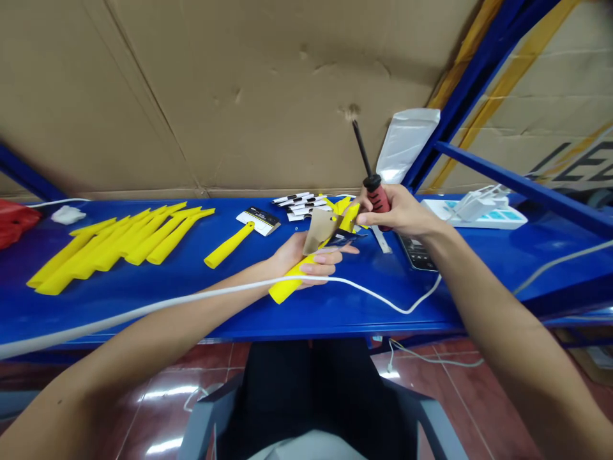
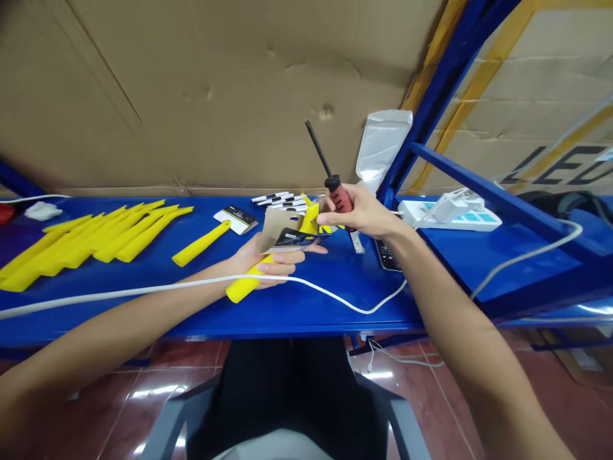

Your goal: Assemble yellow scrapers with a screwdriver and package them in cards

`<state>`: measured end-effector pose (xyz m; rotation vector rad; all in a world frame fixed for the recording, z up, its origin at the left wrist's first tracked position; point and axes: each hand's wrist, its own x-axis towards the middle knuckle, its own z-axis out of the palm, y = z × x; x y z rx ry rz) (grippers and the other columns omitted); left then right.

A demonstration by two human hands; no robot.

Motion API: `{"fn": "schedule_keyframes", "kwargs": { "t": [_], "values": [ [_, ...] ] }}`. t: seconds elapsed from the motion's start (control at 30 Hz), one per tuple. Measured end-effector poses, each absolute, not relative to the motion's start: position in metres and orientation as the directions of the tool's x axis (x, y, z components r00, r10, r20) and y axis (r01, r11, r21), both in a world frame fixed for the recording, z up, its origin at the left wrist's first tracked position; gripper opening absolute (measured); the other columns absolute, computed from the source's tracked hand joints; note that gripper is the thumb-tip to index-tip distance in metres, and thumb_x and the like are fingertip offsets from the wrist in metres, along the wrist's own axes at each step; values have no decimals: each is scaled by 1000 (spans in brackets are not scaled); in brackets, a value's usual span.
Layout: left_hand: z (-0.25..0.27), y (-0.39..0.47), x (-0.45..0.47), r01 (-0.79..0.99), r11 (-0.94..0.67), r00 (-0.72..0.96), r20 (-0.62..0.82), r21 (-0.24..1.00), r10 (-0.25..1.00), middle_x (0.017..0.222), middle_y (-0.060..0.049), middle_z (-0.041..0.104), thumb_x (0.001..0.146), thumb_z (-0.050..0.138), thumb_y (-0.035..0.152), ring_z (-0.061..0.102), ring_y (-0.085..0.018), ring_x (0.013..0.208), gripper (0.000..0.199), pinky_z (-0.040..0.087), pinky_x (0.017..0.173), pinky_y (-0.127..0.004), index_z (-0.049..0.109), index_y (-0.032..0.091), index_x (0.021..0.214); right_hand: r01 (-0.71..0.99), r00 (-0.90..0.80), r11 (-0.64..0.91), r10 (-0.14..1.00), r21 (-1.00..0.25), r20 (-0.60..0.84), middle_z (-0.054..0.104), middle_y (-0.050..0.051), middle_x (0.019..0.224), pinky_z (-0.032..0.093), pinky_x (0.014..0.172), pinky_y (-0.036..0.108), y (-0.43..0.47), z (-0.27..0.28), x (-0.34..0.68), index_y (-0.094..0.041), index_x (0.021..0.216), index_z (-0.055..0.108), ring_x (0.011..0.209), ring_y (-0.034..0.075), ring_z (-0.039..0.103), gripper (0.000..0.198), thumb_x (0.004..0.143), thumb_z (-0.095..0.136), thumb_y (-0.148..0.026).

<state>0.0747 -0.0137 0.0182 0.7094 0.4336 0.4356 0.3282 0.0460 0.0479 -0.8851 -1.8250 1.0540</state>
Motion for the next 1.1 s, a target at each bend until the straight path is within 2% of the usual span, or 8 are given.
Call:
{"fn": "schedule_keyframes", "kwargs": {
  "t": [0.07, 0.2, 0.43, 0.53, 0.63, 0.8, 0.97, 1.1],
  "values": [
    [15, -14, 75, -222, 667, 831, -220, 711, 511, 61, 5, 39, 107, 50, 48, 17, -9, 38, 52, 23, 32, -25, 74, 6, 126, 174, -437, 416, 845, -893, 309, 66, -4, 70, 52, 62, 30, 41, 43, 326, -23, 71, 58, 66, 15, 62, 62, 52, 111, -50],
    [11, -13, 77, -203, 632, 827, -215, 747, 520, 59, 4, 42, 106, 48, 56, 18, -8, 37, 57, 24, 32, -25, 77, 7, 115, 158, -395, 459, 841, -874, 370, 73, 0, 80, 59, 73, 36, 34, 40, 325, -25, 73, 55, 73, 17, 66, 63, 57, 108, -55],
    [18, -15, 81, -191, 575, 786, -228, 795, 575, 65, 0, 54, 102, 54, 49, 33, -10, 38, 41, 27, 35, -22, 75, 16, 116, 93, -230, 469, 869, -878, 439, 76, 2, 85, 63, 76, 35, 36, 41, 334, -25, 74, 56, 78, 17, 70, 64, 53, 110, -52],
    [15, -13, 82, -231, 519, 740, -198, 823, 643, 68, -4, 61, 101, 51, 43, 40, -11, 39, 36, 30, 34, -24, 74, 16, 108, 79, -176, 459, 880, -885, 441, 77, 3, 86, 64, 78, 35, 39, 40, 339, -24, 75, 57, 79, 18, 72, 64, 55, 110, -51],
    [13, -12, 84, -230, 457, 724, -163, 859, 671, 74, -6, 69, 100, 50, 40, 52, -15, 42, 37, 37, 36, -26, 73, 15, 115, 71, -145, 448, 888, -891, 436, 77, 2, 86, 65, 79, 37, 41, 40, 342, -24, 77, 56, 82, 20, 74, 64, 56, 110, -51],
    [12, -14, 89, -228, 277, 656, -63, 934, 752, 91, -10, 78, 96, 75, 39, 70, -18, 61, 30, 52, 46, -26, 72, 13, 111, 80, -113, 425, 903, -902, 415, 74, 3, 84, 64, 78, 37, 43, 39, 340, -24, 79, 53, 82, 20, 73, 63, 61, 109, -46],
    [10, -19, 95, -107, 139, 574, -53, 984, 817, 72, -5, 68, 99, 78, 56, 58, -9, 51, 44, 44, 44, -21, 70, 15, 85, 91, -128, 426, 902, -900, 413, 70, 1, 81, 62, 74, 37, 43, 38, 337, -24, 80, 56, 77, 19, 70, 60, 61, 109, -45],
    [9, -22, 96, -173, 50, 496, 44, 984, 867, 73, 1, 65, 92, 86, 56, 52, -8, 45, 41, 39, 39, -20, 71, 20, 107, 67, -107, 464, 883, -883, 456, 72, 1, 82, 62, 73, 35, 41, 42, 341, -24, 78, 55, 75, 17, 68, 60, 62, 108, -46]
  ]
}}
